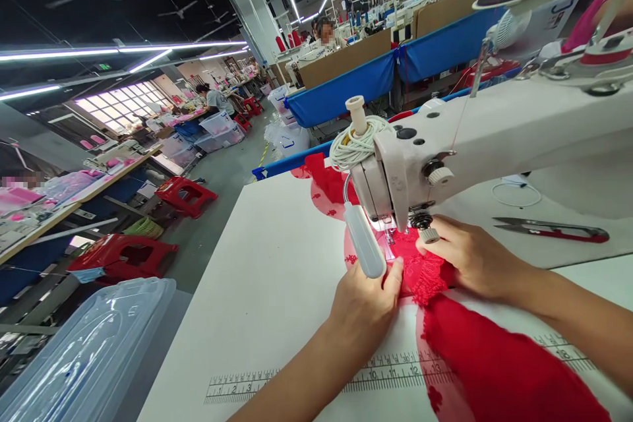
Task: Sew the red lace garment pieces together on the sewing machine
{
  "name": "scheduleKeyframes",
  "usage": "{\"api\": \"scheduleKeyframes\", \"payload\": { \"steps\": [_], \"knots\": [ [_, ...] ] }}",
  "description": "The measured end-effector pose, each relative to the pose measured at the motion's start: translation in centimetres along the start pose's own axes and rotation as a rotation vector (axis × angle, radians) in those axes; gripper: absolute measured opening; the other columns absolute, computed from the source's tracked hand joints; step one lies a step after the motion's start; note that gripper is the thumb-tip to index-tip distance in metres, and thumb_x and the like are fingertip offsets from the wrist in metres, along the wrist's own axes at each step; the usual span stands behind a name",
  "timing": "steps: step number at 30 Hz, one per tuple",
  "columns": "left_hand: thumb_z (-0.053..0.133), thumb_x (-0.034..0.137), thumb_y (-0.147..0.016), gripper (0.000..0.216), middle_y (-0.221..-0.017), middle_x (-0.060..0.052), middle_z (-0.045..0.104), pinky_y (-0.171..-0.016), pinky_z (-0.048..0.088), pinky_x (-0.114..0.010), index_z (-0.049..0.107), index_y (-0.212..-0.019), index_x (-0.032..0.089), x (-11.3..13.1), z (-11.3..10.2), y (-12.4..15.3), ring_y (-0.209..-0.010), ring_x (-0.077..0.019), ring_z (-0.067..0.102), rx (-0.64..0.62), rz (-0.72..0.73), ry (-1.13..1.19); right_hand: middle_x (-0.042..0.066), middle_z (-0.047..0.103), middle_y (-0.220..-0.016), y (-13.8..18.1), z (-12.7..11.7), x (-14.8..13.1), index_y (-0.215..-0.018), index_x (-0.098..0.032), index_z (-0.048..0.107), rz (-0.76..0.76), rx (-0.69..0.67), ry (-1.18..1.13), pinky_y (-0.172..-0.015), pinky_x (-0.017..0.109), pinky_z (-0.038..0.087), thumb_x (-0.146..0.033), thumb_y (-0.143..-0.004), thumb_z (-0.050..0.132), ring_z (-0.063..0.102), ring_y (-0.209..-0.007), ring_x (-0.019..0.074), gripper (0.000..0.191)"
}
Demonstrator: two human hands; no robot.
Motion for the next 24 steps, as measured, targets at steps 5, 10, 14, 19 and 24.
{"api": "scheduleKeyframes", "payload": {
  "steps": [5, 10, 14, 19, 24],
  "knots": [
    [0.051, 0.000, -0.080, 0.039, -0.095, -0.014, 0.068, -0.046, 0.044, -0.024, 0.061, -0.116, 0.012, -0.2, 0.4, 0.1, -0.081, -0.0225, 0.066, -0.028, -0.008, 0.001, 0.003, 0.046, -0.071, -0.1, -0.1, 0.0, -0.067, -0.019, 0.050, 0.005, 0.014, -0.011, -0.051, 0.023, 0.035, -0.002, -0.082, 0.035, 0.042, -0.061, 0.0136, 0.027],
    [0.054, 0.025, -0.091, 0.033, -0.091, -0.015, 0.068, -0.055, 0.053, -0.032, 0.060, -0.120, 0.011, -0.6, 1.1, 0.1, -0.086, -0.0276, 0.066, -0.065, -0.043, 0.066, 0.004, 0.049, -0.073, 0.1, 0.4, 0.4, -0.074, -0.018, 0.055, 0.011, 0.020, -0.007, -0.051, 0.023, 0.036, -0.005, -0.086, 0.035, 0.045, -0.064, 0.0144, 0.027],
    [0.052, 0.037, -0.093, 0.039, -0.091, -0.016, 0.068, -0.068, 0.056, -0.040, 0.061, -0.120, 0.010, -0.8, 1.1, 0.1, -0.089, -0.0293, 0.065, -0.045, -0.054, 0.090, 0.006, 0.052, -0.079, 0.3, 0.9, 0.7, -0.074, -0.018, 0.056, 0.040, -0.001, -0.022, -0.055, 0.026, 0.039, -0.010, -0.088, 0.037, 0.049, -0.071, 0.0170, 0.024],
    [0.049, 0.011, -0.090, 0.026, -0.102, -0.016, 0.067, -0.046, 0.045, -0.025, 0.062, -0.112, 0.007, -0.2, -0.3, -0.5, -0.082, -0.0219, 0.066, 0.050, -0.001, 0.058, 0.007, 0.054, -0.078, 0.4, 1.1, 0.6, -0.072, -0.019, 0.055, 0.059, -0.097, 0.096, -0.056, 0.029, 0.036, -0.016, -0.080, 0.049, 0.051, -0.069, 0.0189, 0.011],
    [0.039, -0.001, -0.087, 0.028, -0.098, -0.009, 0.065, -0.047, 0.043, -0.019, 0.061, -0.099, 0.012, -0.1, -0.2, -0.7, -0.072, -0.0121, 0.061, 0.003, 0.023, 0.276, 0.006, 0.063, -0.083, 0.9, 0.4, -0.2, -0.089, -0.016, 0.060, 0.031, -0.100, 0.226, -0.047, 0.030, 0.026, -0.002, -0.073, 0.042, 0.049, -0.051, 0.0136, 0.029]
  ]
}}
Point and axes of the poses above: each hand's wrist, its own y-axis away from the middle knuckle, its own z-axis out of the palm, x = y × z, the point moved 10 cm from there along -y, towards the middle knuckle
